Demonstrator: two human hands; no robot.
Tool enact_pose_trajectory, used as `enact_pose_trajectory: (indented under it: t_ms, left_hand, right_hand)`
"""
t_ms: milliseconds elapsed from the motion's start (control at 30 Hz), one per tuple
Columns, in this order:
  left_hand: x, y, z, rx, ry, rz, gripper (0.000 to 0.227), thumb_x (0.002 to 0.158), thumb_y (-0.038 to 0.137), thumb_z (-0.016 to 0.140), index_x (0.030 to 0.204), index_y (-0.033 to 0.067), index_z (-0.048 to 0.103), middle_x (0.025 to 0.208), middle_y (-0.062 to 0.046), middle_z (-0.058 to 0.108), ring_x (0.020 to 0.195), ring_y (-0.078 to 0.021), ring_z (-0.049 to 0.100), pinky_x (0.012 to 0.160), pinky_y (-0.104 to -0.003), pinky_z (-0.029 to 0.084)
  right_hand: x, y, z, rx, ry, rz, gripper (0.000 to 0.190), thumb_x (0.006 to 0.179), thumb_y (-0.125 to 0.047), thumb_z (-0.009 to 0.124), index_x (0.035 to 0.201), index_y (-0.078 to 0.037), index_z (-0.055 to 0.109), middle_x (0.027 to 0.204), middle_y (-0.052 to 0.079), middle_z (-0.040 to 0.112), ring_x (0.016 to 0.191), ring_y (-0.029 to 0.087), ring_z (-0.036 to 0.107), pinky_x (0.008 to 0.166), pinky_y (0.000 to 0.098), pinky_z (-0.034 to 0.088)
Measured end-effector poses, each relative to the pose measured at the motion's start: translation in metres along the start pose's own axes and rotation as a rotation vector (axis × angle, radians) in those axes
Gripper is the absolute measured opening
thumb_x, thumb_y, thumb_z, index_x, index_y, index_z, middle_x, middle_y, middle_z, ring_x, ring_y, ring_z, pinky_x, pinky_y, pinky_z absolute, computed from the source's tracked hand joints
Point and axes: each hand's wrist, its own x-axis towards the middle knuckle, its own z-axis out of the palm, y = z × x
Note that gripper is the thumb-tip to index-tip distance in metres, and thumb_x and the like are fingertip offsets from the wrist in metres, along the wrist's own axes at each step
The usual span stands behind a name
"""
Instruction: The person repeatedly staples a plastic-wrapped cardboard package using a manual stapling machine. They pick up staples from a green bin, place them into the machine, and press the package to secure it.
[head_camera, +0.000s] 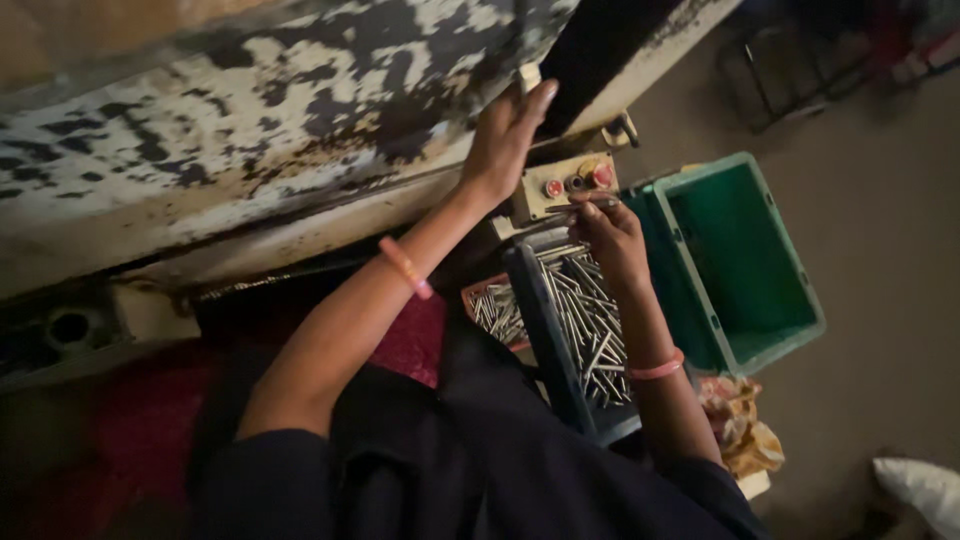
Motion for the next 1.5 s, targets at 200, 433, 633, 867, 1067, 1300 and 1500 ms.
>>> enact_pose_trajectory:
  t_ms: [200, 433, 633, 867, 1067, 1300, 1500]
  left_hand:
    - [-0.001, 0.006, 0.014, -0.087, 0.174, 0.111, 0.040, 0.106, 0.044, 0.059, 0.080, 0.0146, 0.049, 0.075, 0.008, 0.041, 0.071, -0.0070, 0.040, 0.066, -0.029, 0.038]
    - [-0.005, 0.000, 0.031, -0.119, 0.302, 0.076, 0.039, 0.111, 0.033, 0.055, 0.079, 0.0137, 0.045, 0.073, 0.008, 0.037, 0.066, -0.0053, 0.033, 0.059, -0.027, 0.030]
    - [-0.006, -0.022, 0.054, -0.026, 0.596, 0.126, 0.034, 0.109, 0.033, 0.056, 0.084, 0.0114, 0.051, 0.074, 0.006, 0.041, 0.066, -0.0067, 0.036, 0.059, -0.027, 0.031]
    - [-0.003, -0.054, 0.054, 0.134, 0.727, 0.188, 0.040, 0.110, 0.031, 0.055, 0.077, 0.0097, 0.051, 0.065, 0.005, 0.045, 0.061, -0.0073, 0.040, 0.055, -0.029, 0.031]
    - [-0.001, -0.060, 0.049, 0.138, 0.702, 0.260, 0.031, 0.105, 0.026, 0.056, 0.081, 0.0056, 0.056, 0.061, 0.004, 0.040, 0.055, -0.0079, 0.032, 0.054, -0.029, 0.026]
    - [-0.005, -0.082, 0.048, 0.115, 0.679, 0.353, 0.023, 0.102, 0.023, 0.058, 0.098, 0.0006, 0.063, 0.075, 0.000, 0.056, 0.065, -0.0082, 0.047, 0.059, -0.026, 0.040]
    - [-0.011, -0.090, 0.045, 0.261, 0.685, 0.391, 0.022, 0.103, 0.021, 0.059, 0.097, 0.0007, 0.064, 0.079, 0.000, 0.061, 0.067, -0.0082, 0.056, 0.060, -0.025, 0.046]
  right_hand:
    - [0.077, -0.019, -0.067, 0.131, -0.184, -0.085, 0.021, 0.107, -0.017, 0.061, 0.118, -0.002, 0.069, 0.089, 0.006, 0.069, 0.081, 0.014, 0.065, 0.078, 0.0296, 0.055]
    - [0.179, -0.052, -0.145, 0.341, -0.405, 0.117, 0.019, 0.105, -0.016, 0.061, 0.116, -0.002, 0.069, 0.087, 0.010, 0.070, 0.076, 0.017, 0.067, 0.070, 0.0316, 0.055]
    - [0.284, -0.088, -0.118, 0.194, -0.529, -0.019, 0.021, 0.104, -0.018, 0.063, 0.119, -0.003, 0.067, 0.084, 0.010, 0.071, 0.071, 0.017, 0.066, 0.065, 0.0303, 0.053]
    - [0.443, -0.103, 0.019, 0.240, -0.405, -0.105, 0.017, 0.101, -0.023, 0.065, 0.112, -0.010, 0.068, 0.095, 0.009, 0.078, 0.077, 0.013, 0.069, 0.069, 0.0275, 0.054]
    - [0.601, -0.068, 0.103, 0.397, -0.253, -0.226, 0.017, 0.094, -0.010, 0.076, 0.110, -0.005, 0.074, 0.089, 0.005, 0.071, 0.072, 0.012, 0.064, 0.064, 0.0253, 0.050]
    - [0.666, -0.048, 0.179, 0.746, -0.090, -0.199, 0.021, 0.087, 0.005, 0.074, 0.106, -0.002, 0.069, 0.074, 0.004, 0.063, 0.062, 0.017, 0.056, 0.057, 0.0294, 0.046]
    - [0.670, -0.067, 0.167, 1.390, -0.104, 0.040, 0.011, 0.101, -0.016, 0.044, 0.096, -0.014, 0.054, 0.076, 0.004, 0.057, 0.066, 0.019, 0.055, 0.061, 0.0352, 0.046]
